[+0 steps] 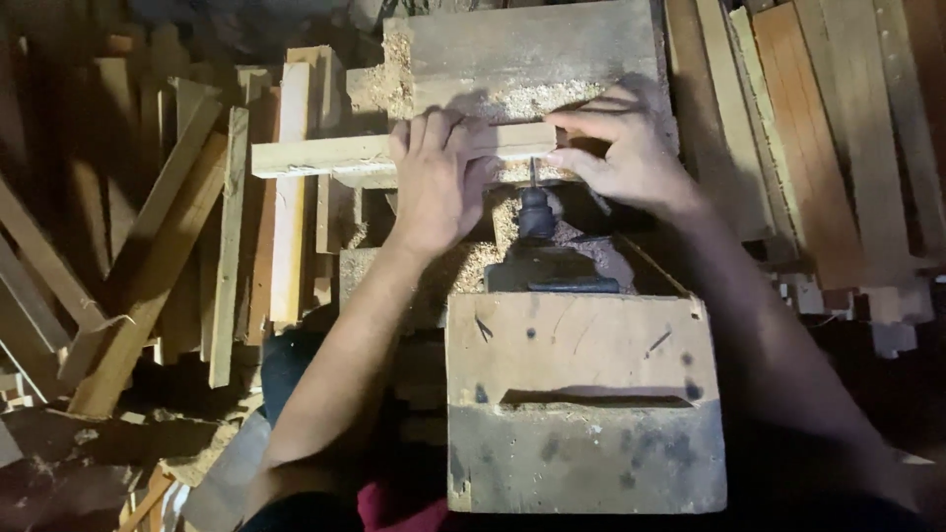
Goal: The person places narrow wooden strips on a drill press table and drills a series of holes along each strip, repositioning the strip between holes. They set finished strips aside, pick up new strips from a pile of scrap wood, and continue drilling holes along their lengths.
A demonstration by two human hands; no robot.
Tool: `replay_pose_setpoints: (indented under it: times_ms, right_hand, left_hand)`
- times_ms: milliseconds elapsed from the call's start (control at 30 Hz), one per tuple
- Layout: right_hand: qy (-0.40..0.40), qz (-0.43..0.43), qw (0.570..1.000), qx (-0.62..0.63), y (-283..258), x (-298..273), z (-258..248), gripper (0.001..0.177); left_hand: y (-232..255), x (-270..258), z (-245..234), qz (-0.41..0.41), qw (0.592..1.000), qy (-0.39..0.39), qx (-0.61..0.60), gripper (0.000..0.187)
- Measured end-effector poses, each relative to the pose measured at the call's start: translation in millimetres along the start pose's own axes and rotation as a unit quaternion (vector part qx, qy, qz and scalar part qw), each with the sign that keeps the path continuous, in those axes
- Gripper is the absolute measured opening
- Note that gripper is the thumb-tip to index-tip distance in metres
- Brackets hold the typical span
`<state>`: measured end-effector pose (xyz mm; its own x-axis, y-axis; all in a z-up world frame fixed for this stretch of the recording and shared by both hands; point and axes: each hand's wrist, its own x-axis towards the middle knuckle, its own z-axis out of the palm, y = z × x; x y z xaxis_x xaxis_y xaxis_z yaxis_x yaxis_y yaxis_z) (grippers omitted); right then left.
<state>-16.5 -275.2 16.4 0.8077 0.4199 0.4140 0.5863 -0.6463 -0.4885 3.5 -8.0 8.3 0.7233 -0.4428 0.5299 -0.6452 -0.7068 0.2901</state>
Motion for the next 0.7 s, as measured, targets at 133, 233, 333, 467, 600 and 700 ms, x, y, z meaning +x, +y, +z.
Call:
replay_pose_setpoints:
  times_ms: [133,233,333,467,600,700]
  right_hand:
    - [0.019,-0.008,1.000,0.012,-2,1,-1,0.038]
    - [0.015,0.003,0.998,0.058,-7,0,-5,0.040]
    - [0.029,-0.013,0.998,0.049,-10,1,-7,0.038]
    - [0.014,0.022,0.996,0.080,-11,1,-8,0.039]
    - [0.038,-0.040,0.992,0.113,8,-7,3,0.033]
    - [0.057,-0.009,0.994,0.091,6,-3,7,0.032]
  left_hand:
    - [1,-1,-2,0.003,1.000,-0.020,0.004,0.041]
    - [2,-2,1,0.000,1.000,-0.006,0.011,0.038]
    - [5,-3,-3,-0.008,1.000,-0.013,0.018,0.040]
    - [6,-7,-5,-0.008,1.000,-0.022,0.004,0.041]
    - [3,-9,-11,0.008,1.000,-0.026,-0.012,0.037]
    - [-1,-5,-2,0.014,1.000,-0.007,-0.016,0.035]
